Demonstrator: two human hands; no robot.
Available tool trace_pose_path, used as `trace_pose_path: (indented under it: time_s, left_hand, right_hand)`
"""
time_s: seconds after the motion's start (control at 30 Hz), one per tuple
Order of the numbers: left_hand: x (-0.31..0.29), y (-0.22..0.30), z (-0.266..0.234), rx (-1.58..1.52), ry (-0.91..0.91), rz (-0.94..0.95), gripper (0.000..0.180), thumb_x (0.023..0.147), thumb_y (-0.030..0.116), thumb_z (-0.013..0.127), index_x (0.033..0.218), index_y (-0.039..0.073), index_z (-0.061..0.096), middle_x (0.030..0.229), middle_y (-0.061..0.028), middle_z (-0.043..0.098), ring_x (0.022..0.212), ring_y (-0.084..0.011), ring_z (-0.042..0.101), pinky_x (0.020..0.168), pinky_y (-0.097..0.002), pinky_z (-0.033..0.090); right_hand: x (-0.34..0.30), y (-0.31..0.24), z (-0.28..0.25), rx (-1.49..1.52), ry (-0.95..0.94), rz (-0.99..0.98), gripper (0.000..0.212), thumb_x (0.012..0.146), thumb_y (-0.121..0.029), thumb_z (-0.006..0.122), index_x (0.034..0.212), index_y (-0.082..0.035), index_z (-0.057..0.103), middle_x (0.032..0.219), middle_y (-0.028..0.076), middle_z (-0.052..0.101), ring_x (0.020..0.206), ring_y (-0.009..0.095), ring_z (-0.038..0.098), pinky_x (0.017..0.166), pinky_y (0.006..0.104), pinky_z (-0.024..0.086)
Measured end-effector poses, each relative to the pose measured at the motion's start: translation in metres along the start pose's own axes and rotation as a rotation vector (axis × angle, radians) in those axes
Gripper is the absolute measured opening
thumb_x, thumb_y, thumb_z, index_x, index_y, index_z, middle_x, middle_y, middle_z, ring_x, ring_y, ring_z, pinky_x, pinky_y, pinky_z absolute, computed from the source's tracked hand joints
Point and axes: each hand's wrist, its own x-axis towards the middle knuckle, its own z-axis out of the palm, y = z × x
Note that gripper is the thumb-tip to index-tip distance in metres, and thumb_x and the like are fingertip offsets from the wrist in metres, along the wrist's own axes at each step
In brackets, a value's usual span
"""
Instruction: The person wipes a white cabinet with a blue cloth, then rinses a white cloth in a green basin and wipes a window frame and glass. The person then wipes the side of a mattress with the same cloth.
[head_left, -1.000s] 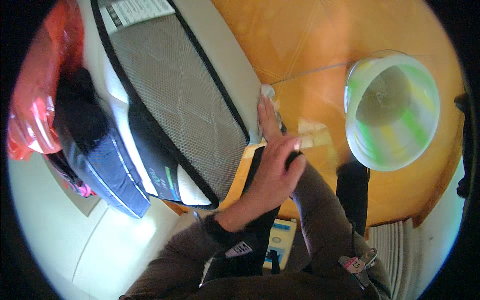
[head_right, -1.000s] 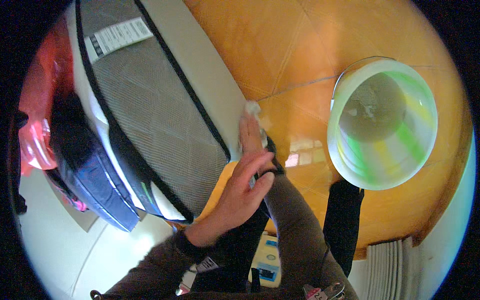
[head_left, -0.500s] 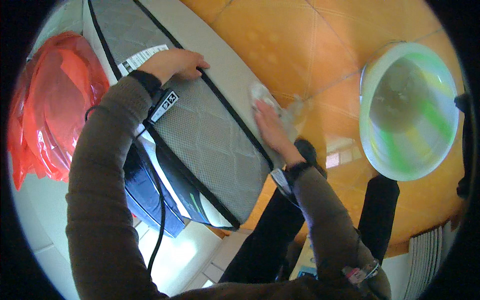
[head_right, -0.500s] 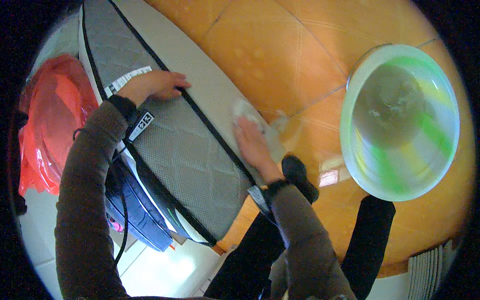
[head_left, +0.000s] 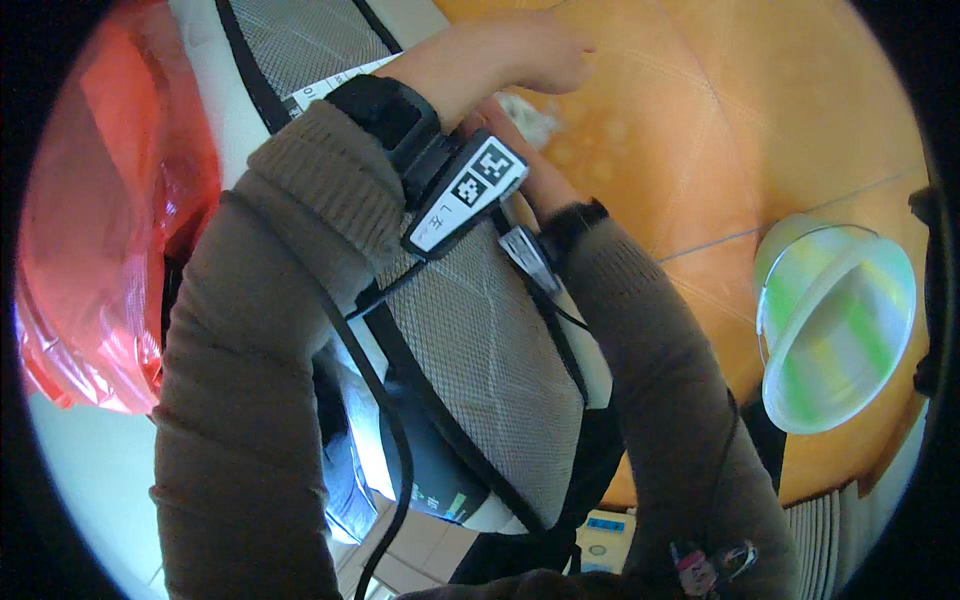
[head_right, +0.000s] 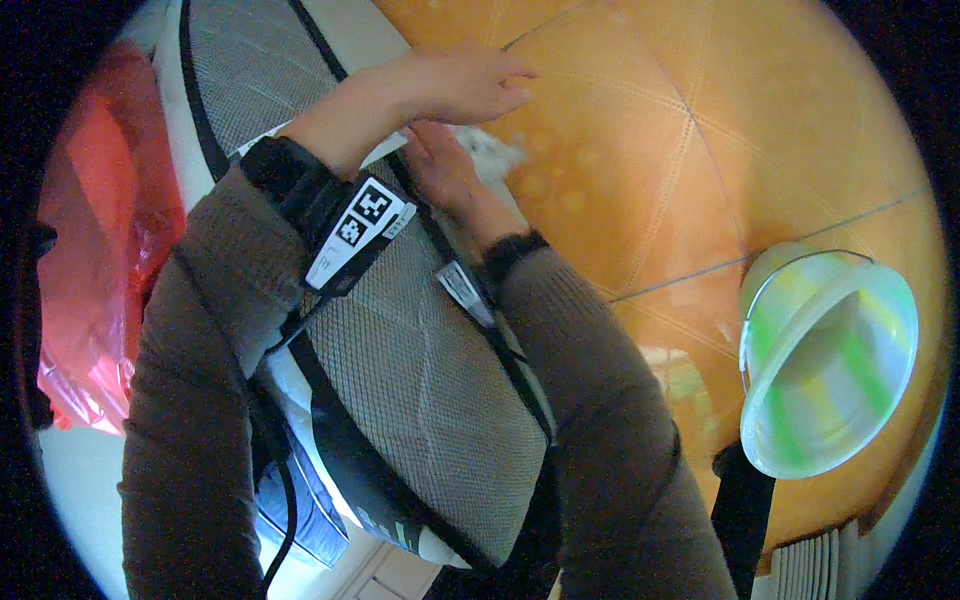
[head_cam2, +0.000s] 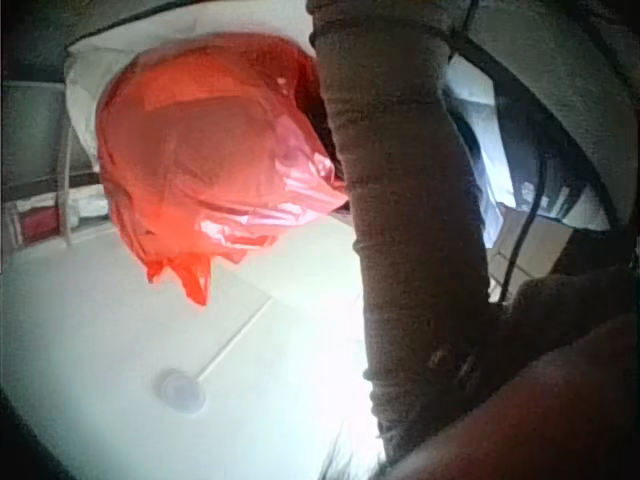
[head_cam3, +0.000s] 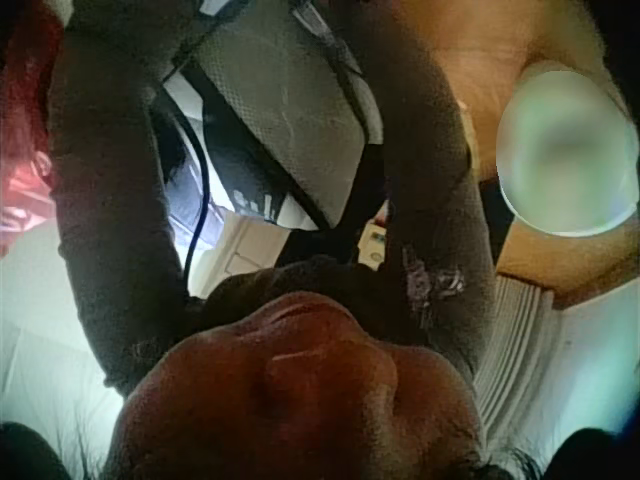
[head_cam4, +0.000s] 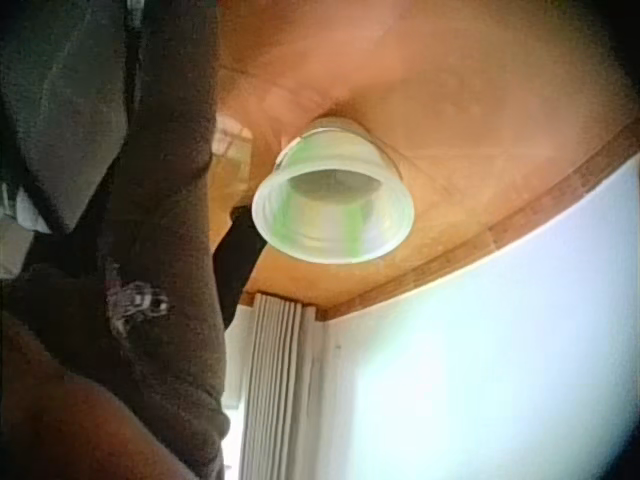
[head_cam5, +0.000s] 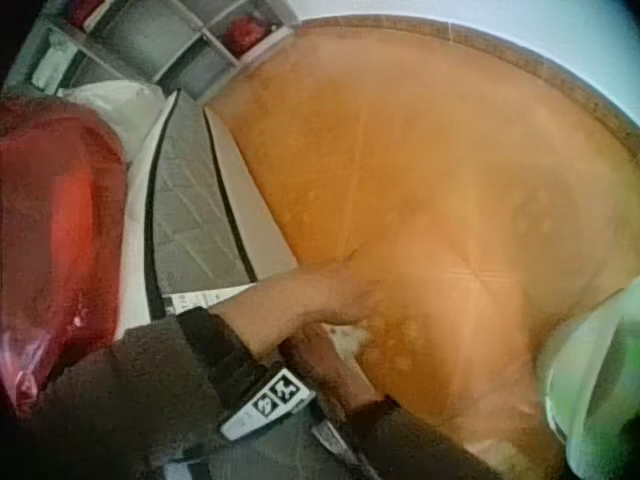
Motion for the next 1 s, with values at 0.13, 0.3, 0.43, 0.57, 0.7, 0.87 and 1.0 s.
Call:
trace_pose_path:
  time_s: [0.13, 0.3, 0.43, 0.57, 0.7, 0.87, 1.0]
  left_hand:
    - [0.000, 0.000, -0.033, -0.035, -0.044, -0.053, 0.050, 0.099, 0.042, 0.045, 0.141, 0.016, 0.056, 0.127, -0.0169, 0.065, 0.116, -0.0358, 0.062, 0.101, -0.0443, 0.047]
    - [-0.010, 0.006, -0.045, 0.002, 0.174, -0.006, 0.052, 0.098, 0.045, 0.046, 0.139, 0.014, 0.056, 0.128, -0.0169, 0.065, 0.118, -0.0378, 0.060, 0.102, -0.0449, 0.047]
    - [-0.012, 0.014, -0.049, -0.107, 0.209, -0.028, 0.047, 0.097, 0.043, 0.049, 0.131, 0.013, 0.061, 0.123, -0.0170, 0.067, 0.115, -0.0378, 0.062, 0.098, -0.0487, 0.048]
    - [-0.013, 0.019, -0.058, -0.162, 0.349, -0.098, 0.040, 0.094, 0.041, 0.055, 0.118, 0.010, 0.065, 0.111, -0.0179, 0.070, 0.106, -0.0367, 0.066, 0.090, -0.0527, 0.051]
    - [-0.013, 0.015, -0.059, -0.225, 0.579, -0.089, 0.036, 0.090, 0.037, 0.060, 0.110, 0.007, 0.065, 0.100, -0.0184, 0.070, 0.098, -0.0354, 0.068, 0.082, -0.0524, 0.051]
    - [-0.014, 0.017, -0.057, -0.229, 0.690, -0.152, 0.033, 0.090, 0.033, 0.062, 0.107, 0.005, 0.064, 0.096, -0.0159, 0.069, 0.094, -0.0333, 0.066, 0.081, -0.0485, 0.048]
    - [-0.019, 0.023, -0.060, -0.320, 0.617, -0.124, 0.031, 0.090, 0.030, 0.063, 0.107, 0.004, 0.063, 0.095, -0.0145, 0.068, 0.095, -0.0316, 0.065, 0.084, -0.0461, 0.046]
  right_hand:
    - [-0.007, 0.017, -0.018, 0.002, 0.040, -0.087, 0.048, 0.105, -0.035, 0.039, 0.136, -0.001, 0.052, 0.142, 0.023, 0.051, 0.136, 0.037, 0.043, 0.115, 0.0419, 0.032]
    - [-0.209, -0.047, -0.081, -0.097, 0.044, 0.740, 0.053, 0.107, -0.033, 0.035, 0.147, 0.001, 0.041, 0.153, 0.020, 0.041, 0.145, 0.032, 0.034, 0.120, 0.0389, 0.023]
    - [-0.245, -0.080, -0.070, -0.220, 0.086, 0.761, 0.053, 0.108, -0.033, 0.034, 0.149, 0.000, 0.038, 0.155, 0.023, 0.036, 0.147, 0.034, 0.029, 0.122, 0.0405, 0.020]
    - [-0.101, -0.070, -0.024, 0.065, -0.040, 0.608, 0.055, 0.106, -0.035, 0.037, 0.151, -0.001, 0.036, 0.157, 0.019, 0.033, 0.148, 0.028, 0.027, 0.122, 0.0387, 0.019]
    - [0.080, -0.062, 0.016, 0.184, -0.095, 0.266, 0.057, 0.106, -0.037, 0.040, 0.151, -0.003, 0.036, 0.158, 0.015, 0.034, 0.147, 0.023, 0.029, 0.121, 0.0364, 0.021]
    - [0.200, -0.039, 0.025, 0.074, -0.155, 0.126, 0.056, 0.106, -0.037, 0.039, 0.150, -0.003, 0.037, 0.157, 0.016, 0.035, 0.147, 0.025, 0.030, 0.121, 0.0370, 0.022]
    - [0.145, -0.020, 0.002, -0.019, -0.127, 0.241, 0.055, 0.106, -0.037, 0.038, 0.150, -0.003, 0.038, 0.157, 0.017, 0.035, 0.146, 0.026, 0.030, 0.121, 0.0375, 0.022]
